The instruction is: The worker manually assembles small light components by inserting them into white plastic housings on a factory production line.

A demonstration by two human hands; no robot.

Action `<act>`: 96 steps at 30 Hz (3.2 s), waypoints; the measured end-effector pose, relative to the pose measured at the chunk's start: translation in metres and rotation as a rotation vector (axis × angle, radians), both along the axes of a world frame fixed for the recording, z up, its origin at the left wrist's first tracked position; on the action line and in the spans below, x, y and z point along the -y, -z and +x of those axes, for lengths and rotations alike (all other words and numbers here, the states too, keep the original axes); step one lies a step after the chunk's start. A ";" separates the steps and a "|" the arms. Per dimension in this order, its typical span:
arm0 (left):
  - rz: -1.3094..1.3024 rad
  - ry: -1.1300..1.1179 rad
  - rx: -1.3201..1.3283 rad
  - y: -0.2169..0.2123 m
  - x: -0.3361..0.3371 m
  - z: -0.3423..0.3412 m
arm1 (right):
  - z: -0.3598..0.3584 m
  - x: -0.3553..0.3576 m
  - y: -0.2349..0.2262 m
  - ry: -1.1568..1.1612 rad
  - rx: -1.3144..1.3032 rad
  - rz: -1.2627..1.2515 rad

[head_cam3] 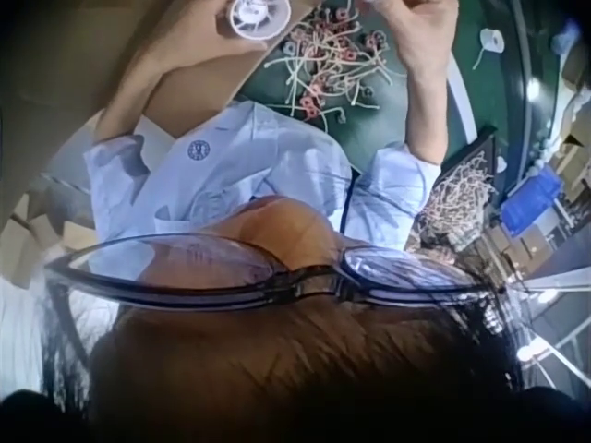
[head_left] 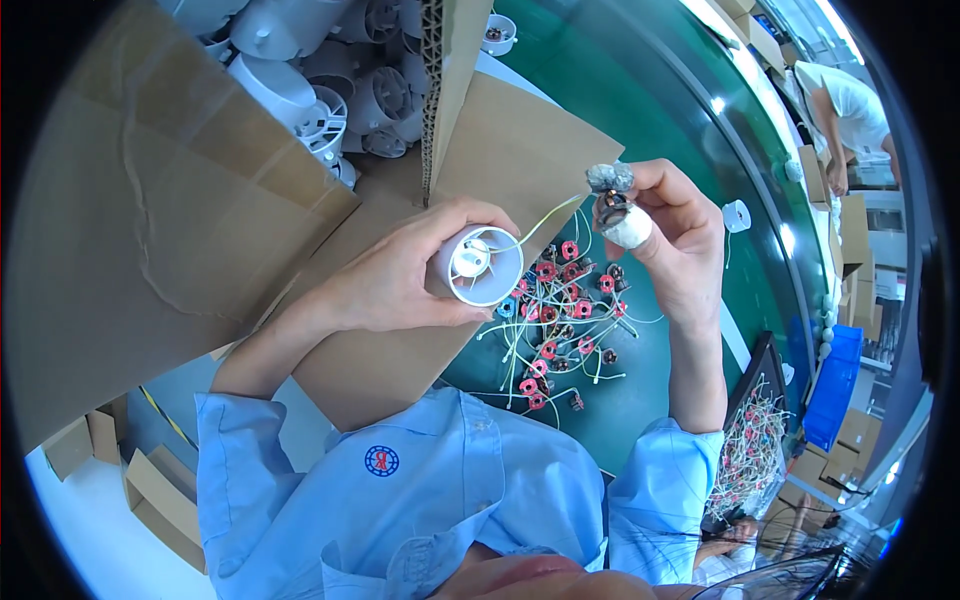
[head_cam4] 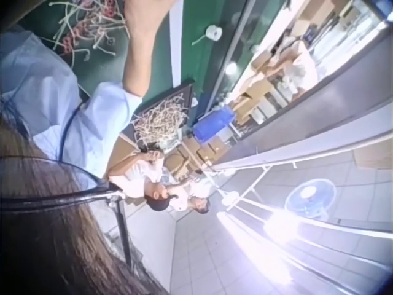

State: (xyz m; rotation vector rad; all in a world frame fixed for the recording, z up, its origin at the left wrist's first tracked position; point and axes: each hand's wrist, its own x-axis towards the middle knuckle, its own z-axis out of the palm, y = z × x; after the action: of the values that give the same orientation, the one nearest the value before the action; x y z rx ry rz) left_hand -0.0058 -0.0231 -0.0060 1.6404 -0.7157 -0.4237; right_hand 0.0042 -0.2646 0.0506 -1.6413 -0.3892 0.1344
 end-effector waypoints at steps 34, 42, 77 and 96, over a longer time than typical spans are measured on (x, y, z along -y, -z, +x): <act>-0.119 0.092 -0.193 0.005 -0.001 0.005 | 0.012 -0.034 -0.013 -0.118 0.576 -0.497; -0.087 0.096 -0.250 0.003 -0.002 0.006 | 0.008 -0.038 -0.026 -0.137 0.586 -0.616; 0.141 -0.324 0.575 -0.007 0.015 -0.020 | -0.031 -0.034 0.032 -0.033 0.798 -0.518; 0.038 -0.382 0.474 0.001 0.019 -0.016 | -0.040 -0.047 0.025 0.108 0.639 -0.702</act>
State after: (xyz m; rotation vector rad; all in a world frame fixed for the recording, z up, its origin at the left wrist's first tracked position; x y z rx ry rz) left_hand -0.0222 -0.0417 -0.0070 1.8859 -0.7171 0.2360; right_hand -0.0357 -0.2180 0.0252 -2.3865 -0.7963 -0.3912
